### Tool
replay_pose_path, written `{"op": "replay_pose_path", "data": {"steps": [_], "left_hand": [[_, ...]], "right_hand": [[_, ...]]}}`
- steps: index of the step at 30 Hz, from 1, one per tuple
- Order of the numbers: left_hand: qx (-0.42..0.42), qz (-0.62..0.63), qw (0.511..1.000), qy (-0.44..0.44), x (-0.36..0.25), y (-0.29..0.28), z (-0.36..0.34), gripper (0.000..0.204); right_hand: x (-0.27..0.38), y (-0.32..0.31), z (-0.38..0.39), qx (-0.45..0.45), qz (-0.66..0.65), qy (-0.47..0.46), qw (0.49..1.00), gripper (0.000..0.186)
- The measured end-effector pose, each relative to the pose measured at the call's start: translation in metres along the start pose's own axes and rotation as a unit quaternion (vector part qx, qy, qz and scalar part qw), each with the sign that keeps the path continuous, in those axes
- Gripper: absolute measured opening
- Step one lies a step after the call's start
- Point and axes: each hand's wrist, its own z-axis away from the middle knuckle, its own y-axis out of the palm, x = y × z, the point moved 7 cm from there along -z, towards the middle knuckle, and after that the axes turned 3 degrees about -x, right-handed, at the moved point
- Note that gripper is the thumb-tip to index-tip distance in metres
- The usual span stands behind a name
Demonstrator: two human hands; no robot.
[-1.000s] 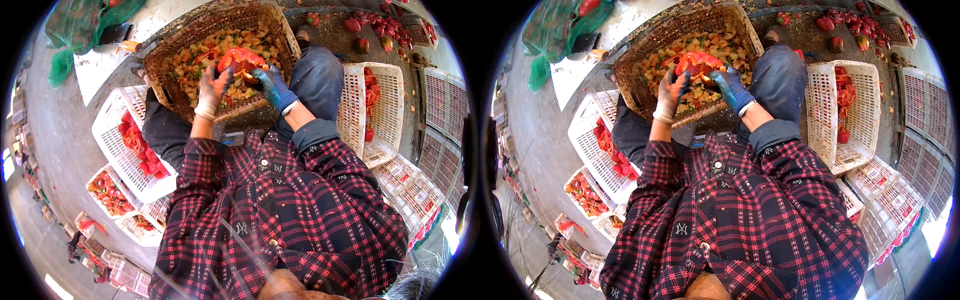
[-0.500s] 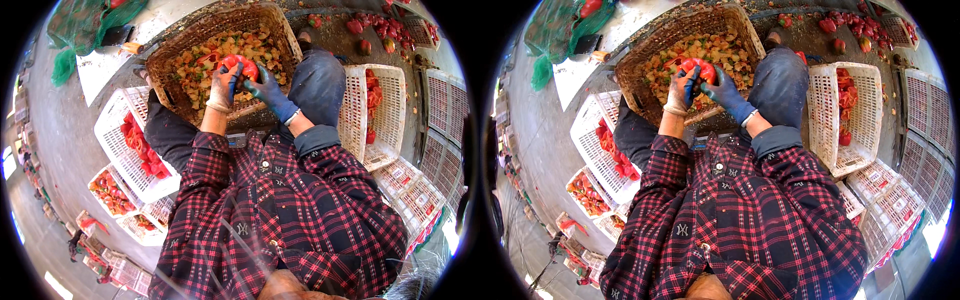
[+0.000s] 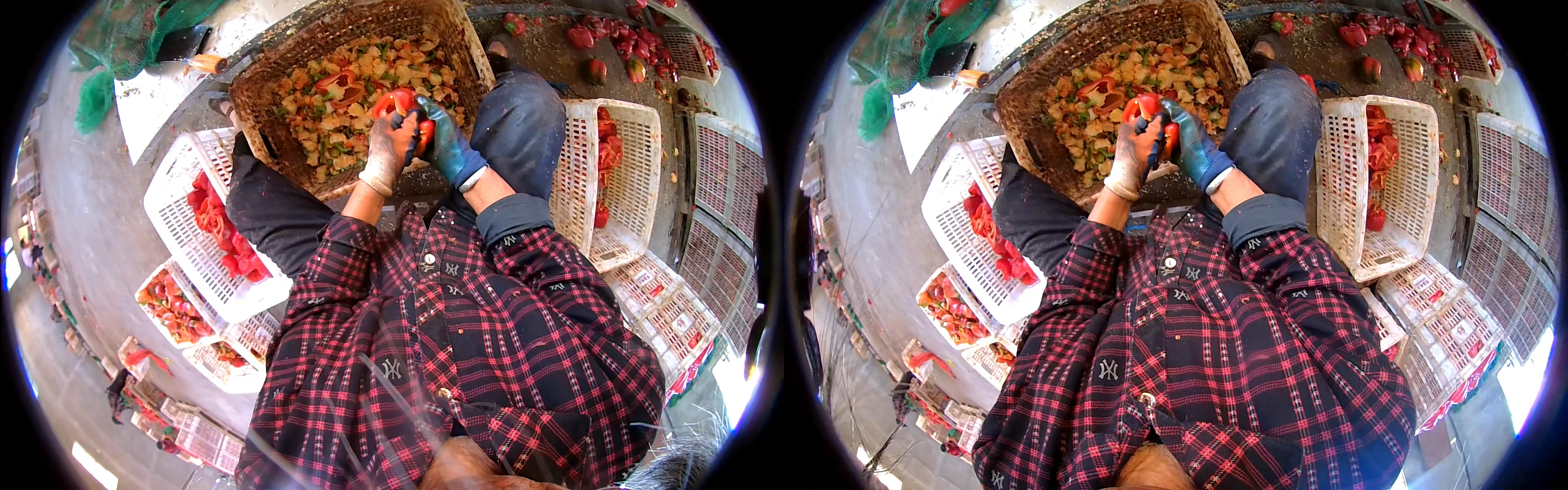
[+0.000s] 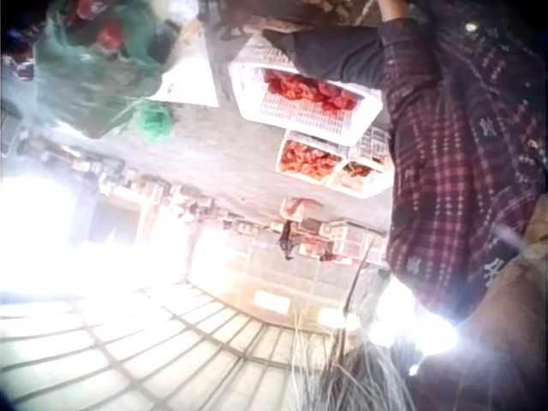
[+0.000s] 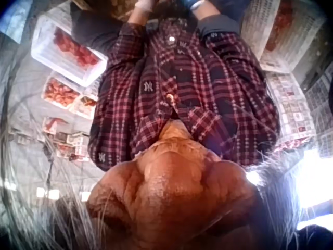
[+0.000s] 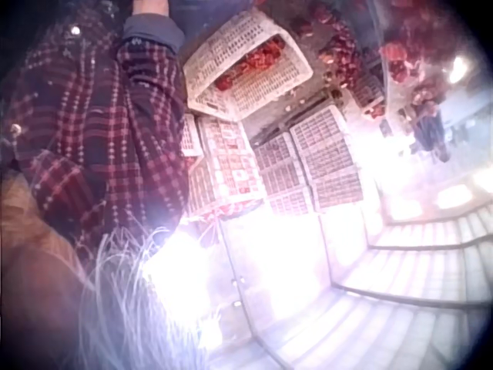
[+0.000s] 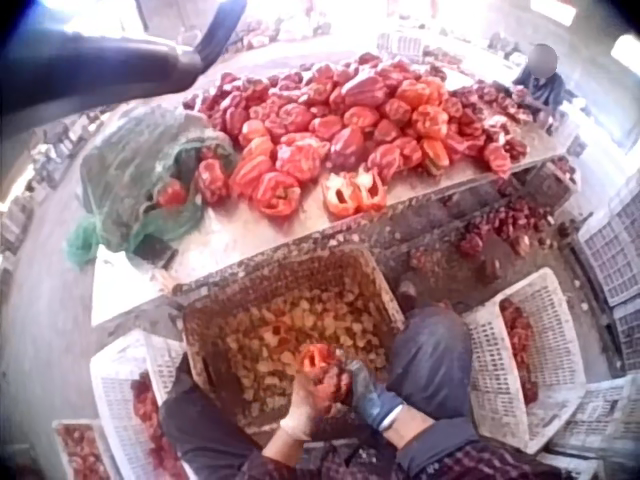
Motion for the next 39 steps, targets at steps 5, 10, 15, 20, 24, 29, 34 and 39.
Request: {"op": "replay_pose_path", "data": {"steps": [5, 10, 15, 20, 24, 29, 34, 39], "left_hand": [[0.102, -0.276, 0.947, 0.13, -0.034, 0.017, 0.048, 0.025], [0.062, -0.286, 0.939, 0.178, -0.071, -0.011, 0.054, 0.026], [-0.042, -0.544, 0.728, 0.416, -0.091, 0.011, 0.056, 0.034], [-0.017, -0.598, 0.719, 0.353, -0.085, 0.016, 0.024, 0.022], [-0.101, -0.538, 0.725, 0.418, -0.123, 0.002, 0.053, 0.046], [0.092, -0.722, 0.591, 0.348, -0.101, 0.012, 0.048, 0.068], [0.083, -0.75, 0.587, 0.293, -0.092, -0.012, 0.034, 0.058], [0.134, -0.741, 0.605, 0.257, -0.091, -0.011, 0.038, 0.054]], "right_hand": [[0.021, 0.028, 0.011, 0.181, -0.058, -0.022, 0.981, 0.046], [0.021, 0.031, 0.011, 0.071, -0.047, -0.044, 0.995, 0.047], [0.007, 0.026, 0.006, 0.061, -0.09, 0.011, 0.994, 0.044], [0.003, 0.025, 0.015, 0.03, -0.052, 0.02, 0.998, 0.043], [0.012, 0.029, 0.017, 0.03, 0.031, 0.029, 0.999, 0.044], [-0.011, 0.029, 0.019, 0.015, 0.17, 0.067, 0.983, 0.049], [0.003, 0.032, 0.024, -0.004, 0.499, -0.031, 0.866, 0.05], [0.014, 0.016, 0.012, -0.042, 0.671, -0.121, 0.73, 0.039]]}}
